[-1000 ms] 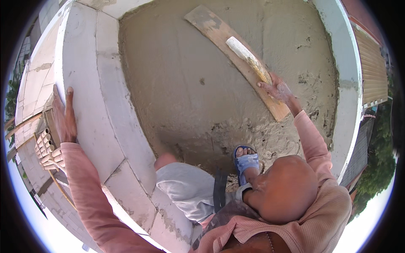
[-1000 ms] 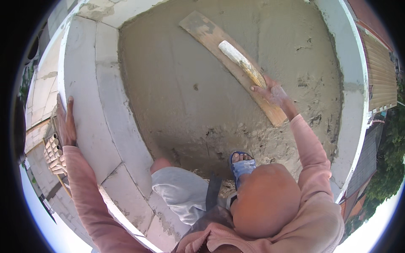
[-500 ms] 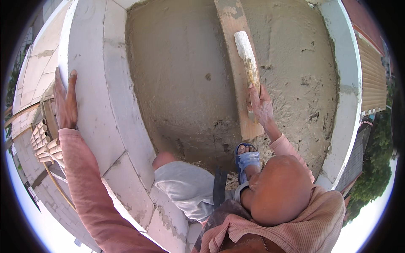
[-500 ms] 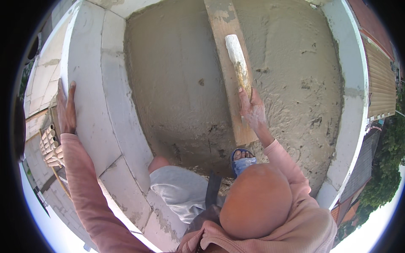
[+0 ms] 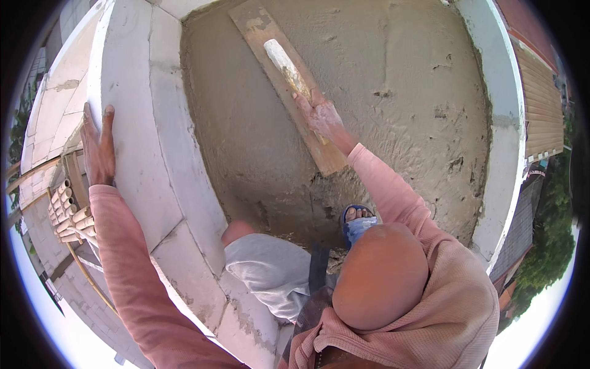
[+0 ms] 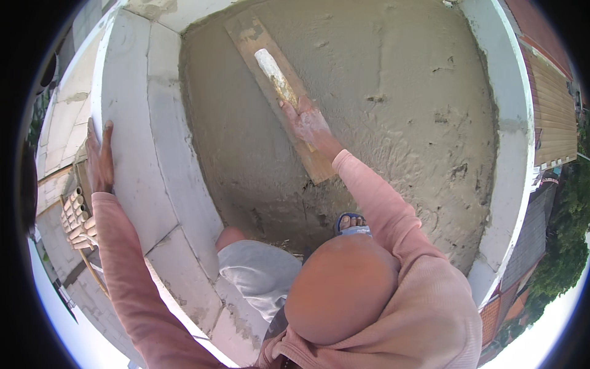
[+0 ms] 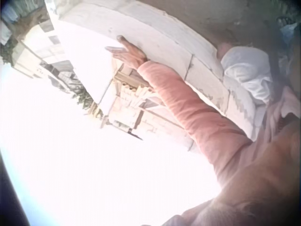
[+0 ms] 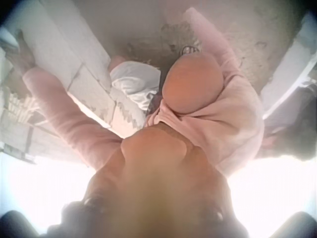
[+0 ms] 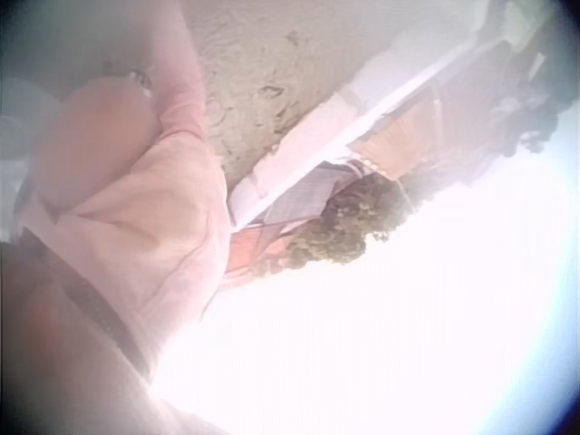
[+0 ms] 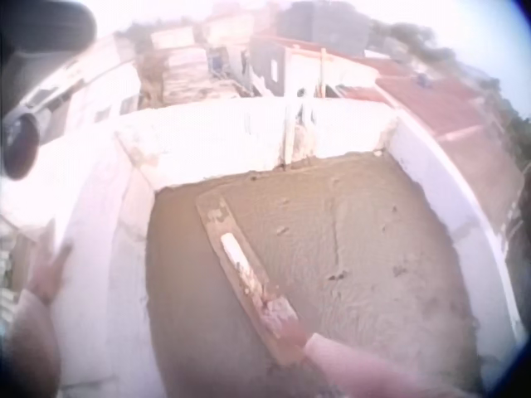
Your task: The person levels and smooths wet concrete using a wooden float and by hand.
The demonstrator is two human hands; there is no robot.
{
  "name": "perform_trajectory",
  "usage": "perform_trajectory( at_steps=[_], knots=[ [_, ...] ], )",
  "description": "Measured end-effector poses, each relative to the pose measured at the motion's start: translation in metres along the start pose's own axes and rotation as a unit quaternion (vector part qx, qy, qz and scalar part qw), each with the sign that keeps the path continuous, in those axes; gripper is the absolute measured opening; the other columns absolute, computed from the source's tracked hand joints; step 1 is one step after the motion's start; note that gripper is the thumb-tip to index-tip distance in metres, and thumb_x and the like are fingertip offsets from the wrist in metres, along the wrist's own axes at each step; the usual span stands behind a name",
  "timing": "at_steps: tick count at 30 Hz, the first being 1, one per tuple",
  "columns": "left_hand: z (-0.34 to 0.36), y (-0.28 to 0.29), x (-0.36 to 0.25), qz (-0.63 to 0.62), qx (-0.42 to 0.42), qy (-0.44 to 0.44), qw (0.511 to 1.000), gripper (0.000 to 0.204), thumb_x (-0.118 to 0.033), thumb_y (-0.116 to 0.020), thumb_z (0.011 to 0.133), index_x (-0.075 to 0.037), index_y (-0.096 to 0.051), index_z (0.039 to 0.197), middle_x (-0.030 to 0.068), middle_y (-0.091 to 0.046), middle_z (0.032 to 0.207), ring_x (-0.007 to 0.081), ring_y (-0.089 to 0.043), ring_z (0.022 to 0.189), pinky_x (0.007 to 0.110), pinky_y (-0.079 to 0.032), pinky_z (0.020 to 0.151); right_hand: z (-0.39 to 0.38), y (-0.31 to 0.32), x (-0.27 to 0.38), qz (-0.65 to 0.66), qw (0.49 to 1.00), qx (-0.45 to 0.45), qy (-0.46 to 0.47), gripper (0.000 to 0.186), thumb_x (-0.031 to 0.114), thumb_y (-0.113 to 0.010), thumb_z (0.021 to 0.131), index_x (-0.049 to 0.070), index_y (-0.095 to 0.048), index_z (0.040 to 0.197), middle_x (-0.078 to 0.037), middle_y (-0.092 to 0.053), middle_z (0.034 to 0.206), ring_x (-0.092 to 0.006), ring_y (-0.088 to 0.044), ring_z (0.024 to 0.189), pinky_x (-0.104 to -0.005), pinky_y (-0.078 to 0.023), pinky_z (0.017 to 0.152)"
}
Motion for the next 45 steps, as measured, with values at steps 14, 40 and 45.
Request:
perform_trajectory(
  at_steps=[14,40,45],
  knots=[
    [-0.002,-0.002,0.006,0.002,0.024,0.014,1.0,0.091,-0.068,-0.044,0.092,-0.011,-0.02,0.158,0.0233,-0.027,0.158,0.0373,-0.026,0.146,0.047,-0.021,0.12,0.015,0.009,0.002,0.129,0.982,0.057,-0.128,0.063,0.058,-0.043,0.1,-0.004,-0.048,0.109,-0.034,-0.066,0.086,-0.0512,-0.065,0.091,-0.0564,-0.052,0.081],
    [-0.006,0.005,-0.004,-0.056,0.036,-0.002,0.998,0.085,-0.058,-0.047,0.098,0.0,-0.021,0.156,0.0238,-0.026,0.159,0.0363,-0.024,0.148,0.041,-0.019,0.121,-0.224,0.25,-0.256,0.257,0.823,-0.246,-0.444,0.057,0.055,-0.056,0.096,-0.002,-0.061,0.099,-0.005,-0.055,0.07,-0.0126,-0.058,0.054,-0.0321,-0.047,0.051],
    [-0.001,-0.002,-0.009,-0.079,0.04,-0.035,0.995,0.082,-0.054,-0.047,0.099,0.001,-0.021,0.156,0.023,-0.026,0.159,0.034,-0.024,0.148,0.04,-0.019,0.12,-0.211,0.29,-0.34,0.194,0.846,-0.229,-0.44,0.056,0.055,-0.058,0.094,-0.001,-0.062,0.104,-0.005,-0.055,0.067,-0.0135,-0.059,0.052,-0.032,-0.049,0.052]
  ],
)
Point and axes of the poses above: each hand's wrist, its own z-axis towards the middle knuckle, its own y-axis out of the back of the hand, x = y × z, the point moved 9 cm from there along z, towards the middle knuckle
